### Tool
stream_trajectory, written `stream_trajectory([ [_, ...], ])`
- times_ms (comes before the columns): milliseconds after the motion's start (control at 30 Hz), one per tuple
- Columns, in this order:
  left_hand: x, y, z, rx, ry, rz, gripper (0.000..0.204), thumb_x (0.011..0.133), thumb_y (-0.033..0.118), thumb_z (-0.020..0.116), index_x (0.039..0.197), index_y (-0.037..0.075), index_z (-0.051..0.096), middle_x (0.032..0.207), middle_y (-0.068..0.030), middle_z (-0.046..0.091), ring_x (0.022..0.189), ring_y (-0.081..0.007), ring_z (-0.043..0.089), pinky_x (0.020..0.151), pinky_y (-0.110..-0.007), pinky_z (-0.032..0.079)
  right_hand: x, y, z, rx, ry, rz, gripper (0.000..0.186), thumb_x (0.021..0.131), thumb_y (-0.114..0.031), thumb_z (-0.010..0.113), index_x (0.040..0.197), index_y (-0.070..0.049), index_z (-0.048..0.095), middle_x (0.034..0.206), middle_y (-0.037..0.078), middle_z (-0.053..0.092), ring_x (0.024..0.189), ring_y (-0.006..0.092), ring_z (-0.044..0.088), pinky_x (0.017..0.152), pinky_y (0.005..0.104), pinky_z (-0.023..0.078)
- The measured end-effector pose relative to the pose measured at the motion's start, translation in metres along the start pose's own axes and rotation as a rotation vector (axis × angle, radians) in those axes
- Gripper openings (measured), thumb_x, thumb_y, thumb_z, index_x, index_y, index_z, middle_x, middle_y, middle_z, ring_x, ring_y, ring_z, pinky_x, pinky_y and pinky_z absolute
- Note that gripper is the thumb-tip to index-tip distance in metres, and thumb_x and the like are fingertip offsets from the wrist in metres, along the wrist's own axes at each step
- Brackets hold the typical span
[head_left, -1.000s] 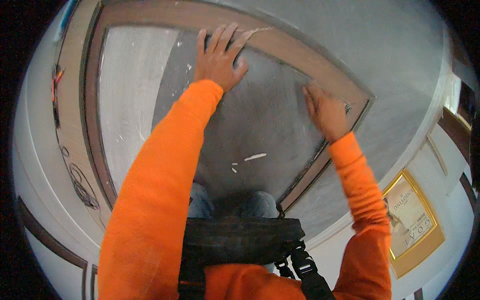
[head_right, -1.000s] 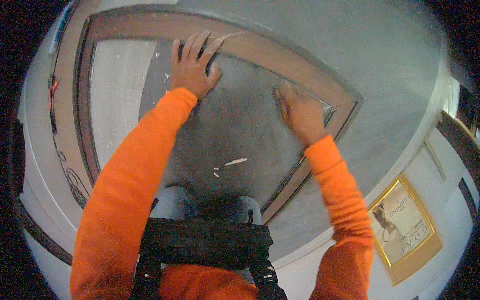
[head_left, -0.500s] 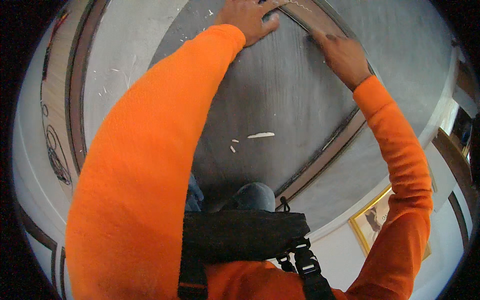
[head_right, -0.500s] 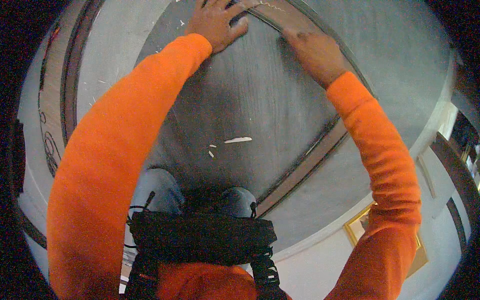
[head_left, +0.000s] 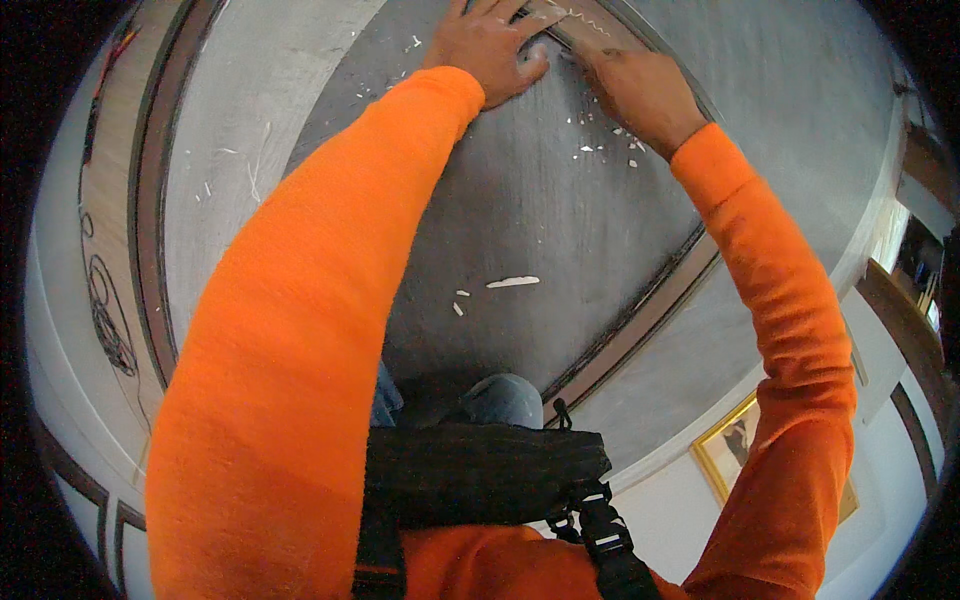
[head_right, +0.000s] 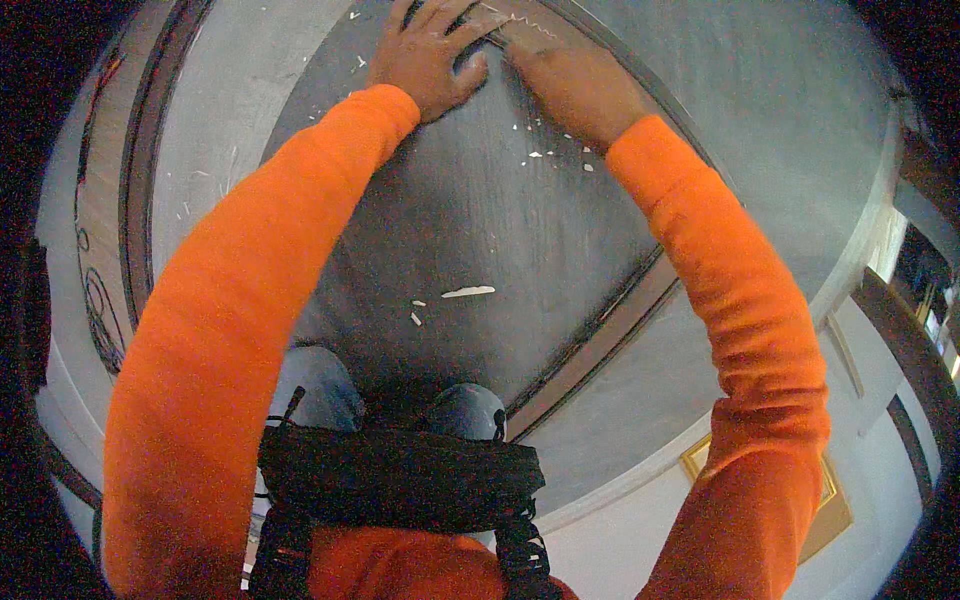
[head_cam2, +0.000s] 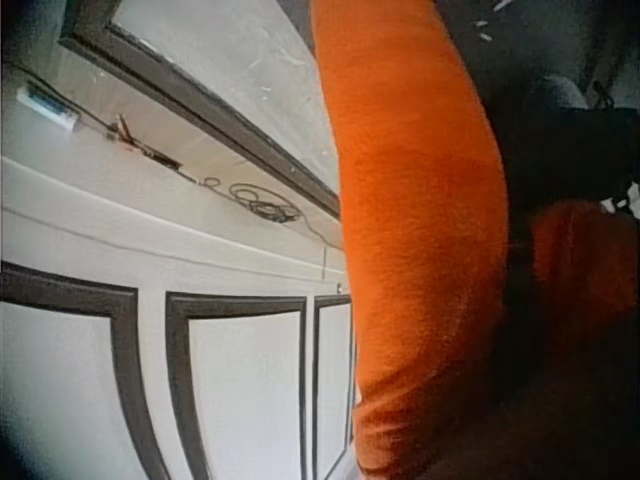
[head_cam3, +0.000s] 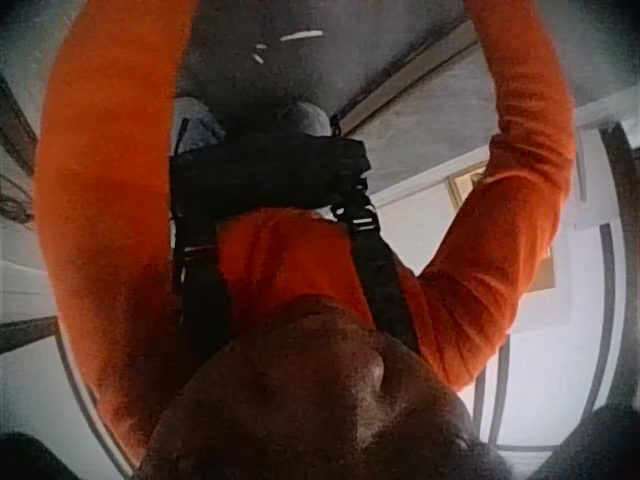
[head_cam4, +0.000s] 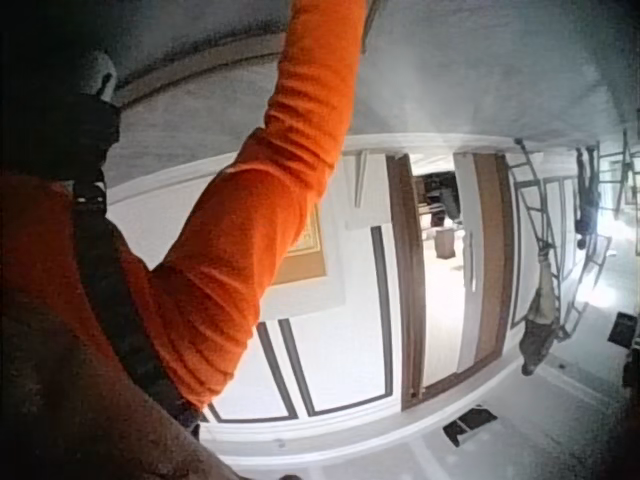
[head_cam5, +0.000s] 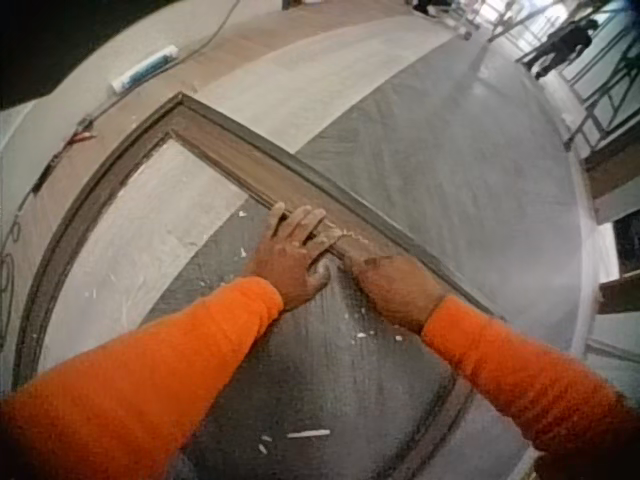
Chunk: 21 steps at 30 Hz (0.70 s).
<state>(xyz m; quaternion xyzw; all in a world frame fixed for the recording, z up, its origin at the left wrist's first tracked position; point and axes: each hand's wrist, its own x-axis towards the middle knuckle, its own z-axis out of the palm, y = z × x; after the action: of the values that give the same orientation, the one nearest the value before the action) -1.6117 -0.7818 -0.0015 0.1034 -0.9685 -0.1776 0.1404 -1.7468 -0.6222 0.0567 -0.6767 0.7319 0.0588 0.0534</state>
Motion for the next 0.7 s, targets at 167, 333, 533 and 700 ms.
stream_trajectory([
  [167, 0.003, 0.001, 0.0, -0.016, 0.037, 0.002, 0.056, 0.083, 0.031, 0.064, 0.136, 0.017, 0.056, 0.148, -0.0121, 0.045, 0.142, -0.0295, 0.035, 0.121, -0.053, 0.012, 0.023, 0.005, -0.009, -0.045, 0.098, -0.08, 0.026, 0.091, -0.015, 0.052, 0.117, -0.011, 0.056, 0.083, 0.017, 0.07, 0.069, 0.0364, 0.068, 0.061, 0.0481, 0.055],
  [333, -0.002, -0.005, -0.005, 0.008, -0.014, -0.005, 0.061, 0.081, 0.029, 0.064, 0.139, 0.014, 0.052, 0.148, -0.0133, 0.045, 0.142, -0.03, 0.034, 0.121, -0.051, 0.012, -0.003, 0.0, -0.018, -0.041, -0.108, 0.019, 0.027, 0.091, -0.013, 0.051, 0.117, -0.01, 0.055, 0.08, 0.018, 0.069, 0.068, 0.0382, 0.068, 0.061, 0.0493, 0.055],
  [533, 0.0, -0.006, 0.0, -0.233, 0.203, -0.065, 0.068, 0.078, 0.017, 0.063, 0.141, 0.0, 0.044, 0.147, -0.0188, 0.044, 0.141, -0.0344, 0.035, 0.122, -0.047, 0.016, 0.046, -0.005, -0.021, -0.015, -0.038, -0.014, 0.032, 0.088, -0.01, 0.054, 0.12, -0.01, 0.055, 0.079, 0.019, 0.069, 0.069, 0.0405, 0.067, 0.064, 0.0503, 0.055],
  [700, 0.001, -0.015, 0.012, -0.228, 0.214, -0.051, 0.065, 0.074, 0.008, 0.061, 0.137, -0.002, 0.046, 0.142, -0.0221, 0.046, 0.139, -0.0369, 0.038, 0.121, -0.048, 0.021, 0.052, 0.002, -0.013, -0.081, -0.048, -0.102, 0.03, 0.088, -0.011, 0.054, 0.118, -0.009, 0.058, 0.085, 0.02, 0.07, 0.072, 0.0388, 0.069, 0.065, 0.0491, 0.057],
])
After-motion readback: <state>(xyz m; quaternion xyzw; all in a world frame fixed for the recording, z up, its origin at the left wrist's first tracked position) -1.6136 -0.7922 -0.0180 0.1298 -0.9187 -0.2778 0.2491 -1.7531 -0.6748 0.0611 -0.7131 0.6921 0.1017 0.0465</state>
